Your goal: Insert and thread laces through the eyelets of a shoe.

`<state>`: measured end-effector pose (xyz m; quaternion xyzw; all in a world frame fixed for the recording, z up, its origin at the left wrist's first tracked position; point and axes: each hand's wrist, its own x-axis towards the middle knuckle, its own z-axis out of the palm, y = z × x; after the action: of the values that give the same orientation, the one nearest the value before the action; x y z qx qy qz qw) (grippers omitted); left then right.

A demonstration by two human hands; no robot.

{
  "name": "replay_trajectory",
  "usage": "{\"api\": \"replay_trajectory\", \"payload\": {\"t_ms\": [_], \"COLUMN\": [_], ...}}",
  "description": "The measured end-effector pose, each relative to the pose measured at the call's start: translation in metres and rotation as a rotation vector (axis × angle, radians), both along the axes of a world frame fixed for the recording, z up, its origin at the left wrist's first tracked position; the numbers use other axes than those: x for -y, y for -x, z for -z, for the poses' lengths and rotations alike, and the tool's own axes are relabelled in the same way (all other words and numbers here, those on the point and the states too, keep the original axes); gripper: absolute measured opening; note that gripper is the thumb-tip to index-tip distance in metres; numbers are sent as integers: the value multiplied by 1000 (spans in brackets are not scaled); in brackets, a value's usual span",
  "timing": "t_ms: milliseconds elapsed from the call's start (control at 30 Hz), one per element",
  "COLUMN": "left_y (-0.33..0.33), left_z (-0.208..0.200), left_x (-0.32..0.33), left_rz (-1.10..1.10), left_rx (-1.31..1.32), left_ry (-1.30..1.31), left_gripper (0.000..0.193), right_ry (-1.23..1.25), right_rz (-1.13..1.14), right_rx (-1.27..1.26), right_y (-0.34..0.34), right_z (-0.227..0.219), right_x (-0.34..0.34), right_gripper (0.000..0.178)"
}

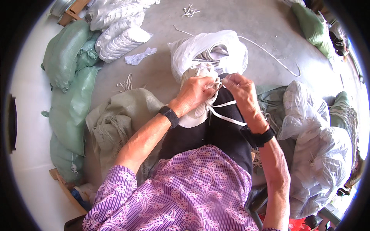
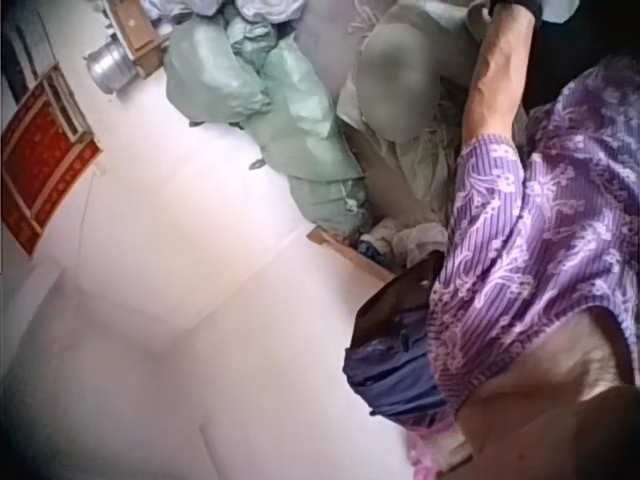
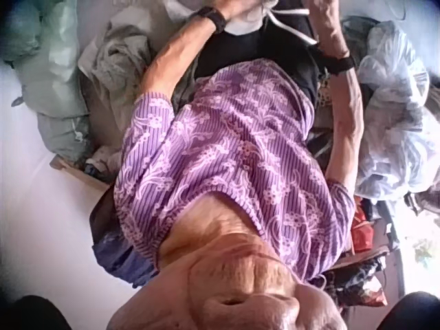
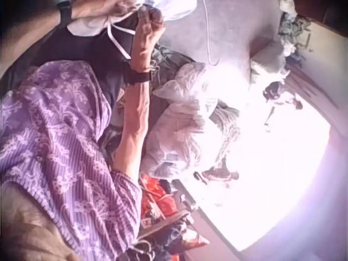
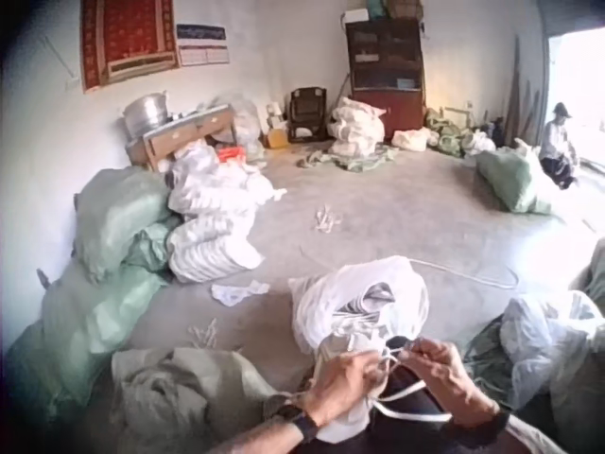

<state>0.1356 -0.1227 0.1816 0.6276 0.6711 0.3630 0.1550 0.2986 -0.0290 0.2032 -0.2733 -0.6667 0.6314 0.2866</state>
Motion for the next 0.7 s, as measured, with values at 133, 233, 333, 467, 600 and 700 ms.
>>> {"api": "replay_trajectory", "payload": {"t_ms": [133,233,333,467,600,700], "left_y": [-5,0,6,2,3,3], "left_z": [-1,3,-6,-11,-12,-11], "left_x": [1,1,6,16,17,20], "left_rz": [-73,-143,-168,-216,-133,-130], "left_rx": [77,309,744,1123,921,771], "left_ry": [20,-16,39,165,110,128], "left_gripper": [9,11,17,22,24,24], "right_ry": [71,146,224,314,311,386], "right_rz": [-57,-33,-1,2,5,-32], "right_rx": [-4,-46,-70,-11,-44,-106], "right_y": [4,10,14,23,29,28], "right_z": [2,4,8,10,13,15], "right_x": [9,13,14,14,11,11], "right_gripper": [23,24,24,27,28,27]}}
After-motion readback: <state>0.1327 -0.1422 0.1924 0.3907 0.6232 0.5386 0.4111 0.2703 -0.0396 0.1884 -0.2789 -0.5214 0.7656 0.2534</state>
